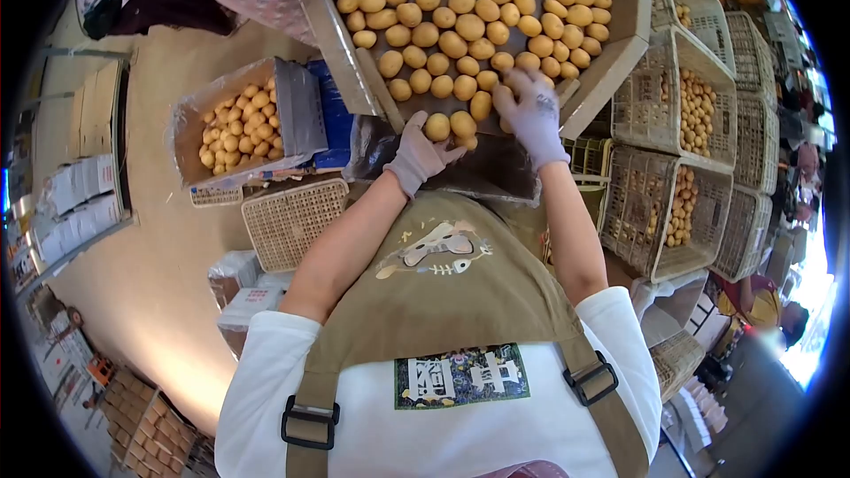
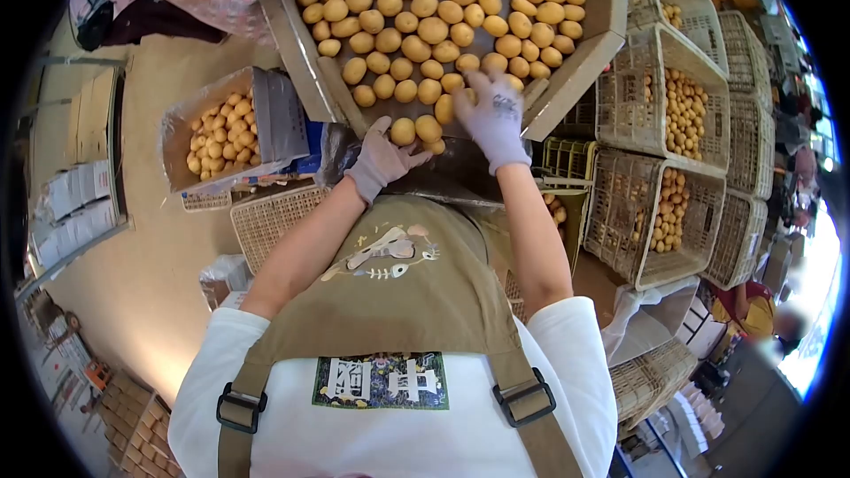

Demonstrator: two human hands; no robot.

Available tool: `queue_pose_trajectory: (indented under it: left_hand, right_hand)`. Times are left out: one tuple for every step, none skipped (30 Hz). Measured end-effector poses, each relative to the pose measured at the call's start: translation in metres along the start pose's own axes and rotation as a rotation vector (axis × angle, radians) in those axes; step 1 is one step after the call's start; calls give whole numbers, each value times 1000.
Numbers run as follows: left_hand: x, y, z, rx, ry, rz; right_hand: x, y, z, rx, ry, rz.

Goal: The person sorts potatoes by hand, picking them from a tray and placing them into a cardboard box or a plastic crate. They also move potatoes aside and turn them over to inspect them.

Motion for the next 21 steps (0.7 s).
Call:
queue_pose_trajectory:
  left_hand:
    - [-1,-1,-2,0,-2,18]
    - [-1,-2,-4,-1,-6,32]
    - [-1,-1,-5,-4,-12,40]
    - [2,0,-2,-25,38,25]
    - [9,5,4,8,-24,-5]
    - [17,9,14,36,-85,-36]
    - [23,12,18,64,-149,-66]
    - [16,12,8,198,-245,-273]
    - [14,11,6,251,-228,-332]
    - [13,9,6,301,-209,-394]
    - [13,9,6,353,-189,-459]
    - [10,7,6,261,-128,-339]
    - [12,7,11,169,-68,-223]
    - [16,8,14,78,-11,-110]
    - [18,8,15,-13,45,4]
    - [14,10,10,33,12,6]
    - [9,8,5,38,15,4]
    - [4,4,-1,38,22,-1]
    - [-3,1,-8,37,29,-12]
    - [-11,-2,-16,-35,84,-10]
    - [-11,-3,-13,-16,89,-93]
  right_hand:
    - [-9,-12,-6,-60,180,24]
    - [15,-5,-10,-18,33,123]
    - [42,-3,1,-17,-125,232]
    - [44,-23,12,-80,-246,249]
    - [44,-38,20,-144,-369,266]
    - [43,-25,22,-165,-458,247]
    - [30,-21,18,-208,-469,214]
    - [22,-13,2,-116,-342,128]
    - [18,-2,-15,-21,-219,39]
    - [12,6,-21,77,-95,-53]
    - [5,-3,-20,-53,202,-1]
    - [24,-11,-19,-39,3,148]
    - [39,-15,-15,-23,-192,293]
    - [39,-20,-7,-101,-219,305]
    - [40,-23,1,-179,-246,321]
    - [37,5,-12,-110,-266,94]
    - [32,35,-29,-41,-291,-131]
    - [10,39,-42,58,-103,-206]
    - [-18,16,-45,-38,202,-68]
    - [-8,13,-46,49,130,80]
    - [3,10,-46,139,57,224]
Point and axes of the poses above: each hand's wrist, its own z-axis away from the middle knuckle, its own x-axis out of the palm, y = z × x, the point moved 5 cm from there along -z, towards the middle knuckle, and after that the axes turned 14 degrees about -z, right-handed, at the moved point
